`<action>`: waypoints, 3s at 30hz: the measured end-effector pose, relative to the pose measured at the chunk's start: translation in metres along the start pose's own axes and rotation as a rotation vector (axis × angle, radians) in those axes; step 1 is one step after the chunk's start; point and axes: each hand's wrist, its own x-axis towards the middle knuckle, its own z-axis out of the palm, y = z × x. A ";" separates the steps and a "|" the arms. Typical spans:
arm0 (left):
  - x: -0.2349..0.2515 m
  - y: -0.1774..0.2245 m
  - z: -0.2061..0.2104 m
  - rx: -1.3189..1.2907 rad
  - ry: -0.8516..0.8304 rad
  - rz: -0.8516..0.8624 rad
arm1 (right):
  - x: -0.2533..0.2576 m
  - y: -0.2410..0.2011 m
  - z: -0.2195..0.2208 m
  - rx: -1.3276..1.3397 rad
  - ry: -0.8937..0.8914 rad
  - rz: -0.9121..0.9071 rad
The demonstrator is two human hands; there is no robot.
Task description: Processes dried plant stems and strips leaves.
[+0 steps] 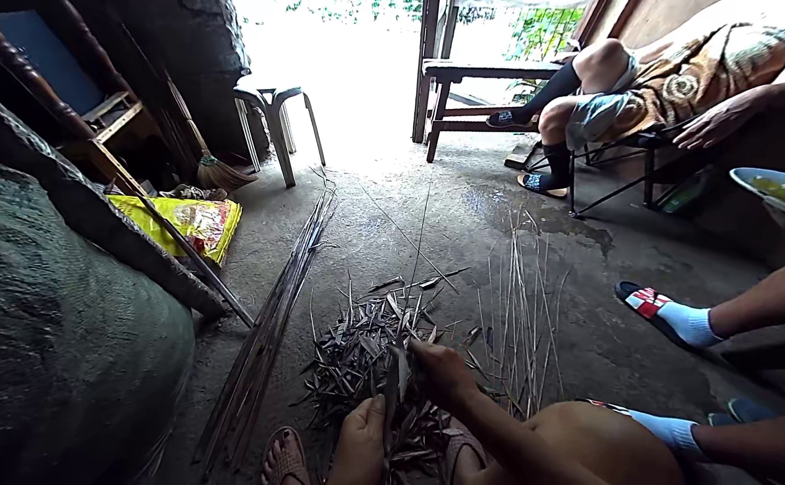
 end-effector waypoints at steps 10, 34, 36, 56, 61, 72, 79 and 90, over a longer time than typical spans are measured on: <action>-0.004 -0.004 -0.001 0.022 -0.027 0.031 | 0.017 0.013 -0.024 0.072 0.027 0.204; 0.000 -0.005 0.005 0.051 0.025 0.039 | 0.005 0.001 -0.015 -0.115 -0.032 0.126; -0.003 -0.006 0.006 0.041 0.008 0.037 | 0.009 0.003 -0.023 -0.127 -0.035 0.219; 0.001 -0.008 0.000 0.034 -0.058 -0.015 | -0.002 0.002 -0.010 1.151 -0.158 0.120; 0.009 -0.002 -0.003 -0.064 0.040 -0.029 | -0.014 0.005 0.006 0.615 -0.022 -0.161; 0.002 -0.003 0.003 -0.138 0.024 -0.028 | -0.008 -0.008 0.008 0.012 -0.033 -0.138; -0.003 -0.004 0.004 -0.136 0.016 -0.037 | 0.006 -0.005 -0.005 -0.090 -0.081 0.012; -0.011 -0.005 0.003 -0.088 0.014 -0.027 | 0.021 0.007 -0.030 -0.075 -0.065 0.334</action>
